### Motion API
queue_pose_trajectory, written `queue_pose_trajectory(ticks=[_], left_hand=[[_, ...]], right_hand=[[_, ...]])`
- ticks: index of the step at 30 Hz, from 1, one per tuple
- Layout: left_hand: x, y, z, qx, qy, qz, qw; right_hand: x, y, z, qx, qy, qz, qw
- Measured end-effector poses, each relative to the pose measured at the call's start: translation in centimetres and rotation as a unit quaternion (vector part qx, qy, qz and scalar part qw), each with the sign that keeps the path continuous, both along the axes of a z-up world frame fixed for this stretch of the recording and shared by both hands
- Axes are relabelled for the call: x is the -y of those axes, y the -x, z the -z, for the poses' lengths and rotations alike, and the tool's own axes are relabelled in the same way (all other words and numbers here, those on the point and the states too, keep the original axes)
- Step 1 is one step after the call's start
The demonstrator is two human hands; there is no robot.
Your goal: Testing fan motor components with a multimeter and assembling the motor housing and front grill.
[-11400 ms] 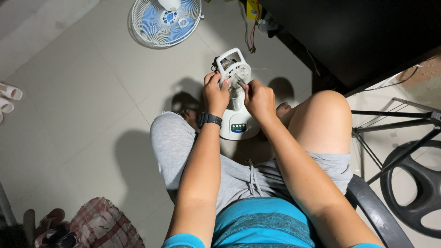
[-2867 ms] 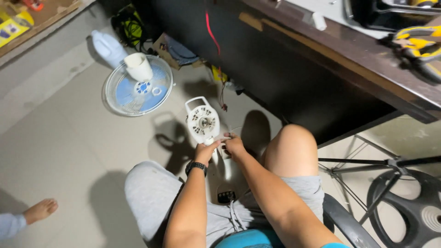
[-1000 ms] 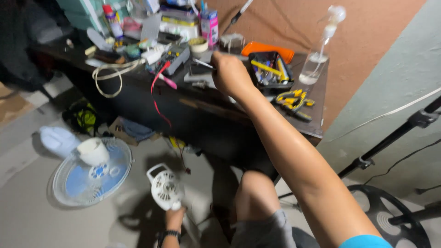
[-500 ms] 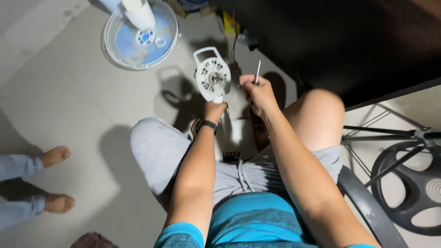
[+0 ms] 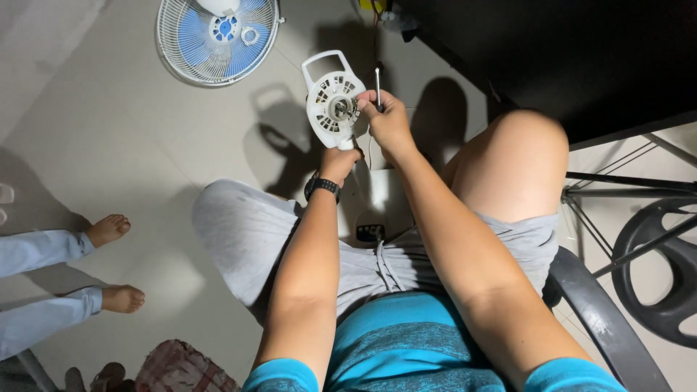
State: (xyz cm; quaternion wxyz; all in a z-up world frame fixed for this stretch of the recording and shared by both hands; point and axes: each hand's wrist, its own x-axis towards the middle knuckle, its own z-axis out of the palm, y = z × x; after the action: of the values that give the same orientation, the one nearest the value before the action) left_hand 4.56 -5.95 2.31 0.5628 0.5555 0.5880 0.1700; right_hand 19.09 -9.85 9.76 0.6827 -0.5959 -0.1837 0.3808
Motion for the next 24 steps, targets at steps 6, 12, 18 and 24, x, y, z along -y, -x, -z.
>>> queue_pose_trajectory(ticks=[6,12,18,24], left_hand=[[1.4,-0.7,-1.9,-0.019,-0.013,0.022,0.999],[1.3,-0.3,-0.1,-0.020,-0.019,0.021,0.999],[1.6,0.2,-0.7,-0.035,-0.011,0.031,0.999],[2.2,0.7,-1.2,-0.037,-0.010,0.027,0.999]], right_hand=[[0.5,0.8,1.7,0.116,0.038,0.047,0.991],[0.9,0.2,3.1,0.214,0.034,0.062,0.974],[1.0,0.3,3.3,0.219,0.043,0.049,0.974],[1.3,-0.3,3.4,0.293,0.019,0.022,0.956]])
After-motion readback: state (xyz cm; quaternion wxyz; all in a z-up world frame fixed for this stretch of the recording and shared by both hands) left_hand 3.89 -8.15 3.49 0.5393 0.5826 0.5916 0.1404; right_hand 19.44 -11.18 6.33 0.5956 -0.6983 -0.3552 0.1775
